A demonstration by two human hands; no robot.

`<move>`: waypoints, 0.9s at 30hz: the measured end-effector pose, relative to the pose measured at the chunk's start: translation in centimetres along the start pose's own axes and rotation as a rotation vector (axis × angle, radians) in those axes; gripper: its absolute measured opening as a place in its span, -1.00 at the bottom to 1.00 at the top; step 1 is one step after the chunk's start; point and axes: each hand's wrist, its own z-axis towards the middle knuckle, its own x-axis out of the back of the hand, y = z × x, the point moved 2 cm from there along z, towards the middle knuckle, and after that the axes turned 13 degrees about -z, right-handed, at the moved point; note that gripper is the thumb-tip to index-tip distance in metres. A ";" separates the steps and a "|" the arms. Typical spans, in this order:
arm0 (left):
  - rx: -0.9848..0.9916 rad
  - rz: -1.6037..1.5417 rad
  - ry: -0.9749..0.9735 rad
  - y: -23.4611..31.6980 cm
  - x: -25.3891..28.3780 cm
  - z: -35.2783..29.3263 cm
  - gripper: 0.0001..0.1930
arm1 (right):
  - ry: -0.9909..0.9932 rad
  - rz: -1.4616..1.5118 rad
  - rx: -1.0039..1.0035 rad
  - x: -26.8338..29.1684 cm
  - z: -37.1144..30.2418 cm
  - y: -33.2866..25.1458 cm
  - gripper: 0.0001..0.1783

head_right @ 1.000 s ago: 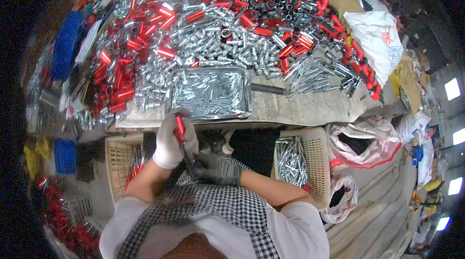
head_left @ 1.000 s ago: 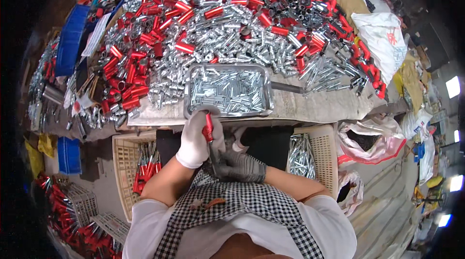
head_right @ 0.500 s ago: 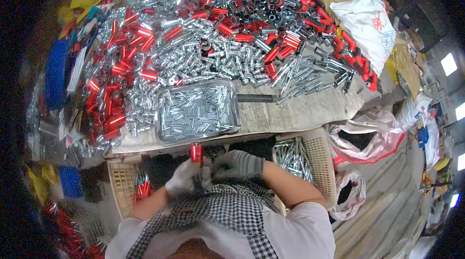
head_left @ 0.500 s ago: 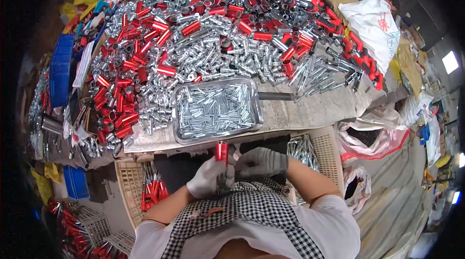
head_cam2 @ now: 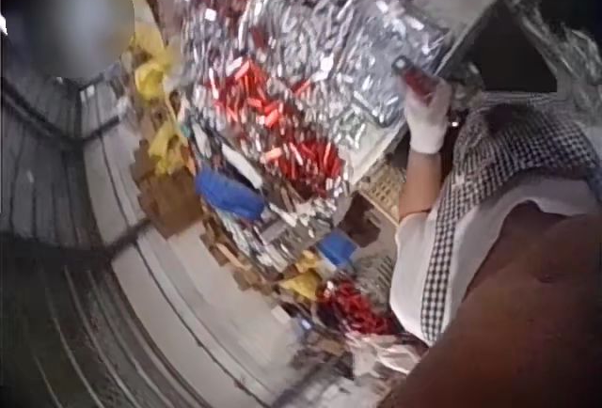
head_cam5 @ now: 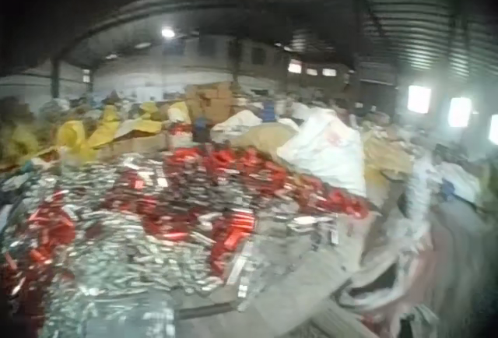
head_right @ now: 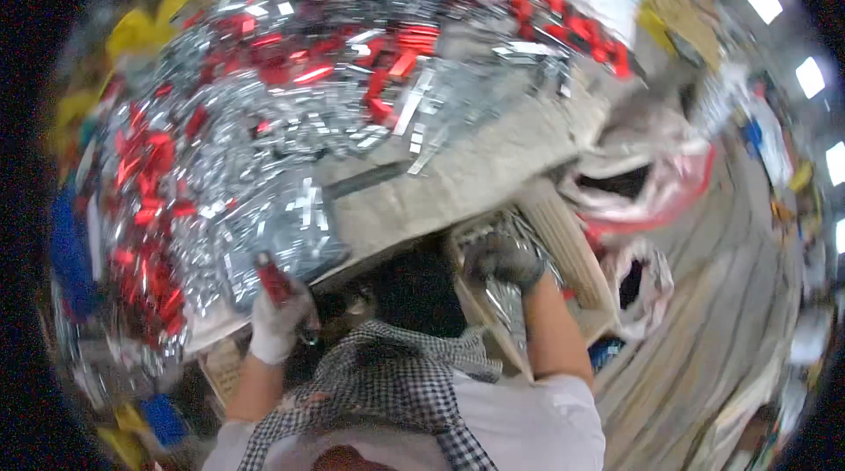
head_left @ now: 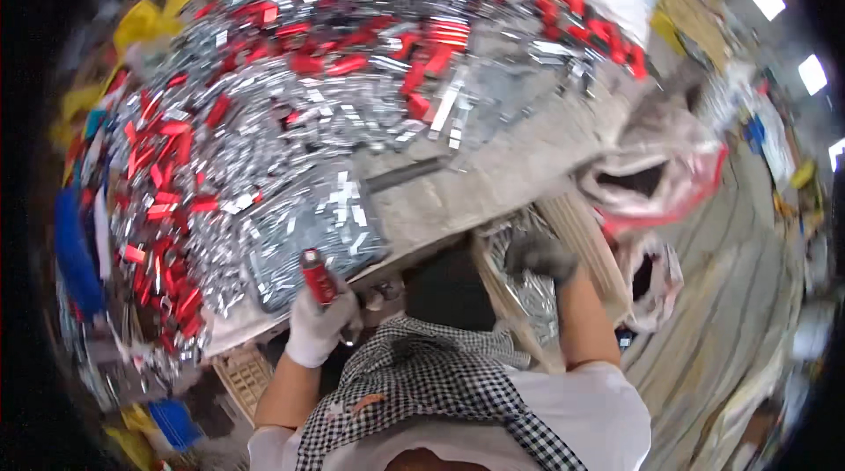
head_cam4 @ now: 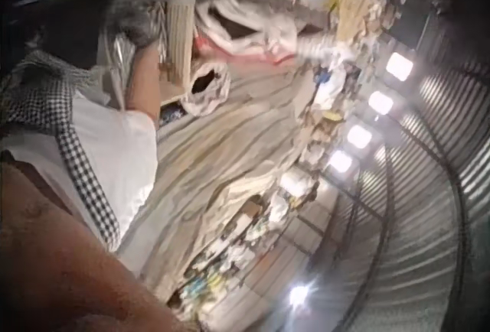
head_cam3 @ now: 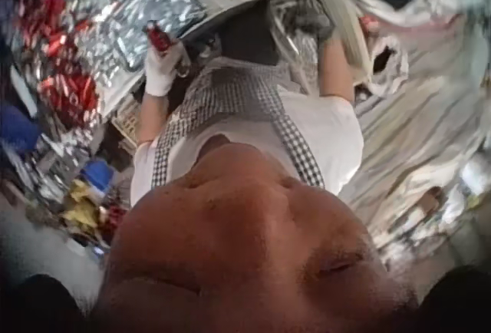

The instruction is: Assembling small metal sleeves or components using a manual hand press tool and sorting them.

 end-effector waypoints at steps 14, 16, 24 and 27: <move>-0.288 0.214 0.149 -3.0 0.2 3.9 -0.72 | 1.366 0.534 -0.766 1.5 -34.9 33.4 -0.80; -0.338 0.190 0.220 -1.5 -5.6 3.0 -0.69 | 1.689 0.388 -0.702 3.6 -36.6 35.5 -0.85; -0.304 0.146 0.346 -1.5 -5.7 7.4 -0.69 | 1.855 -0.386 -0.849 22.2 -46.5 39.5 -0.58; -0.276 0.213 0.458 -1.1 -2.2 7.9 -0.74 | 1.755 -0.410 -0.936 27.8 -44.8 38.8 -0.57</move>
